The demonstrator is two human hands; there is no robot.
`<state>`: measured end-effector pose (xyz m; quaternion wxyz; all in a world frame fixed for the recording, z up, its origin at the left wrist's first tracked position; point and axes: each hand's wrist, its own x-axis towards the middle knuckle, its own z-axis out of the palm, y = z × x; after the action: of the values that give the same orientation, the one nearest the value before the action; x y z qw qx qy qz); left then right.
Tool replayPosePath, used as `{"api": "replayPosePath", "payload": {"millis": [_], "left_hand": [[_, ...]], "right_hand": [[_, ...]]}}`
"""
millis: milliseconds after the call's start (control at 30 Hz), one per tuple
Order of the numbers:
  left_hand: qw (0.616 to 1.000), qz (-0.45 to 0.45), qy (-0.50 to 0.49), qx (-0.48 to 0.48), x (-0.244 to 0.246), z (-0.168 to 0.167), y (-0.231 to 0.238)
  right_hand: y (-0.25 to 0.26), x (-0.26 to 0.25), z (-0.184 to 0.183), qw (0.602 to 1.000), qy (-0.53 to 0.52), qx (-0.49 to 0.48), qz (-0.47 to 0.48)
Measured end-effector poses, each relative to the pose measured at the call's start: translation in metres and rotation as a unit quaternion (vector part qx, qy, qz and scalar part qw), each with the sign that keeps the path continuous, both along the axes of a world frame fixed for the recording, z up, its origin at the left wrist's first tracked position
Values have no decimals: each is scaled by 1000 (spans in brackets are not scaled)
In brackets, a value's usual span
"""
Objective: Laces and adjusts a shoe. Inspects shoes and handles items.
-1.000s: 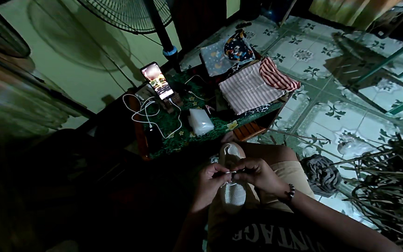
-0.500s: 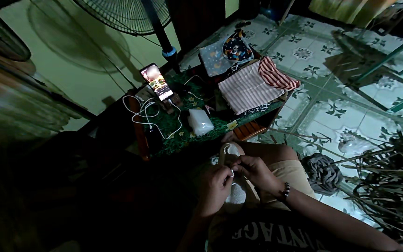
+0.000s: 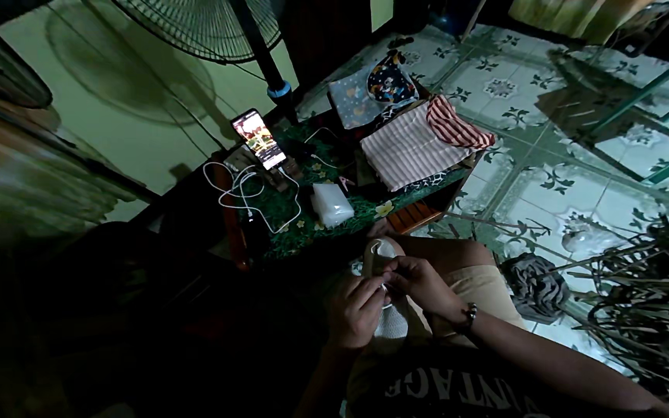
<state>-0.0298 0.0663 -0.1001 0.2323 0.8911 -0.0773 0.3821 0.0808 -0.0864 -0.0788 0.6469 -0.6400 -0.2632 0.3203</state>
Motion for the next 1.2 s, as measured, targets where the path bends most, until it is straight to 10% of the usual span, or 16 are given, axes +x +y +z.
{"api": "replayPosePath", "payload": {"millis": [533,867,1200], "left_hand": [[984,-28,140,-111,-5,20,3],[742,-148,312,-574,0,39,16],[733,-134,296,-598,-1,33,12]], "right_hand": [[-9,3,10,983,-171,9,72],[-16,5,1,968,-245,27,43],[-24,-1,-5,952,-306,-25,7]]}}
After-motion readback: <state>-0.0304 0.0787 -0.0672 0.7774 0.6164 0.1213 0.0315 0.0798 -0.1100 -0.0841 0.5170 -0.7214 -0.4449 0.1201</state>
